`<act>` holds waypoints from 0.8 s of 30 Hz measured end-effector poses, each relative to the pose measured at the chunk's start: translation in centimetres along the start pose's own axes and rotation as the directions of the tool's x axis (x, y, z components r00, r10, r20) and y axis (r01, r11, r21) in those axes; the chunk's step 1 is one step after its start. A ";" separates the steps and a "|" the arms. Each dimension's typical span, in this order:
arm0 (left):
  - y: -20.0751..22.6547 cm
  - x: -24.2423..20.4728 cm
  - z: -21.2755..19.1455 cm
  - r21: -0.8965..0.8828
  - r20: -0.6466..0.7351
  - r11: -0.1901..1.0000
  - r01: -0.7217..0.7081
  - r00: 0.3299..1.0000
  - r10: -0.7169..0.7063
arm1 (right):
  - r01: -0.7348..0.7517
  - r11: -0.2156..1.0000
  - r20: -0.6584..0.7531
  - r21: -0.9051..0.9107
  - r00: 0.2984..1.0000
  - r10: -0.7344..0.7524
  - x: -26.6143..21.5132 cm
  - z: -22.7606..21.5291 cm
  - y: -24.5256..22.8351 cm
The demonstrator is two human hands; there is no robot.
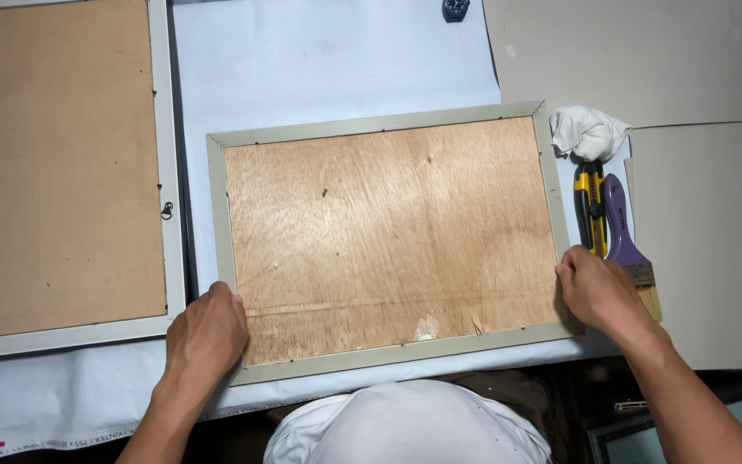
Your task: The person is seen disassembling an art frame and cleaning the inside of the frame.
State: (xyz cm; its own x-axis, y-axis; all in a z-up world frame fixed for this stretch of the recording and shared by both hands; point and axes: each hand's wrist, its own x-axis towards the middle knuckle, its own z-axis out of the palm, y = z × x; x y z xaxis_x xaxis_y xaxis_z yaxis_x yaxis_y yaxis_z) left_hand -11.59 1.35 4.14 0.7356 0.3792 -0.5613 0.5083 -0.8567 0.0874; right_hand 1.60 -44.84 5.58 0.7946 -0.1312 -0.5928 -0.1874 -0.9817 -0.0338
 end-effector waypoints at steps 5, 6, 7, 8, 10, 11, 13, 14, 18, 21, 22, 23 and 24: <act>-0.6 0.1 0.4 -0.036 -0.015 0.999 -0.020 1.000 0.020 | 0.003 0.997 0.058 -0.076 0.998 0.001 -0.1 -1.1 -0.7; -0.8 0.1 0.5 -0.043 -0.013 0.999 -0.028 1.000 0.028 | -0.020 0.990 0.103 -0.138 0.994 0.034 -0.4 -1.4 -1.1; -0.8 0.0 0.4 -0.043 -0.013 0.999 -0.028 1.000 0.027 | -0.019 0.990 0.103 -0.139 0.994 0.033 -0.6 -1.6 -1.4; -0.8 -0.1 0.2 -0.058 -0.011 0.998 -0.026 1.000 0.026 | -0.004 0.985 0.114 -0.172 0.993 0.024 -0.8 -1.7 -1.8; -0.6 -0.1 0.0 -0.076 -0.009 0.997 -0.025 1.000 0.024 | 0.011 0.978 0.124 -0.208 0.992 0.015 -0.9 -1.7 -2.1; -0.5 0.0 0.1 -0.061 -0.012 0.998 -0.028 1.000 0.027 | 0.019 0.978 0.103 -0.207 0.995 0.002 -0.8 -1.5 -2.0; -0.4 0.1 0.1 -0.049 -0.016 0.998 -0.027 1.000 0.026 | 0.030 0.977 0.083 -0.209 0.996 -0.013 -0.6 -1.2 -2.0; -0.3 0.1 0.2 -0.049 -0.027 0.998 -0.035 0.999 0.033 | 0.018 0.979 0.065 -0.204 0.998 -0.005 -0.5 -1.0 -2.0; 0.1 0.2 0.1 -0.033 0.010 0.999 -0.032 0.999 0.032 | 0.002 0.990 0.044 -0.141 0.999 0.004 -0.2 -0.6 -1.1; 0.0 0.1 0.0 -0.074 -0.005 0.997 -0.032 0.999 0.032 | 0.005 0.989 0.061 -0.148 0.998 0.004 -0.3 -0.9 -1.2; -0.2 -0.1 -0.2 -0.075 -0.012 0.997 -0.031 0.999 0.030 | 0.009 0.989 0.056 -0.146 0.998 -0.001 -0.1 -1.3 -1.3; -0.4 -0.5 -0.1 -0.083 -0.030 0.996 -0.026 0.999 0.024 | 0.011 0.993 0.071 -0.121 0.998 -0.003 -0.4 -1.3 -1.0; -0.7 -0.9 0.1 -0.091 -0.048 0.996 -0.022 0.999 0.018 | 0.013 0.995 0.085 -0.095 0.996 -0.005 -0.5 -1.4 -0.7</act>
State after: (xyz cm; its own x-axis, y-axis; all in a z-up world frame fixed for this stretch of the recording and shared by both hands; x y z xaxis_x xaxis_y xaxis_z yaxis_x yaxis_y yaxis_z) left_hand -12.64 1.53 4.52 0.7653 0.3802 -0.5194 0.5306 -0.8294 0.1747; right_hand 2.07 -44.29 7.01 0.7438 -0.1145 -0.6586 -0.1215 -0.9920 0.0353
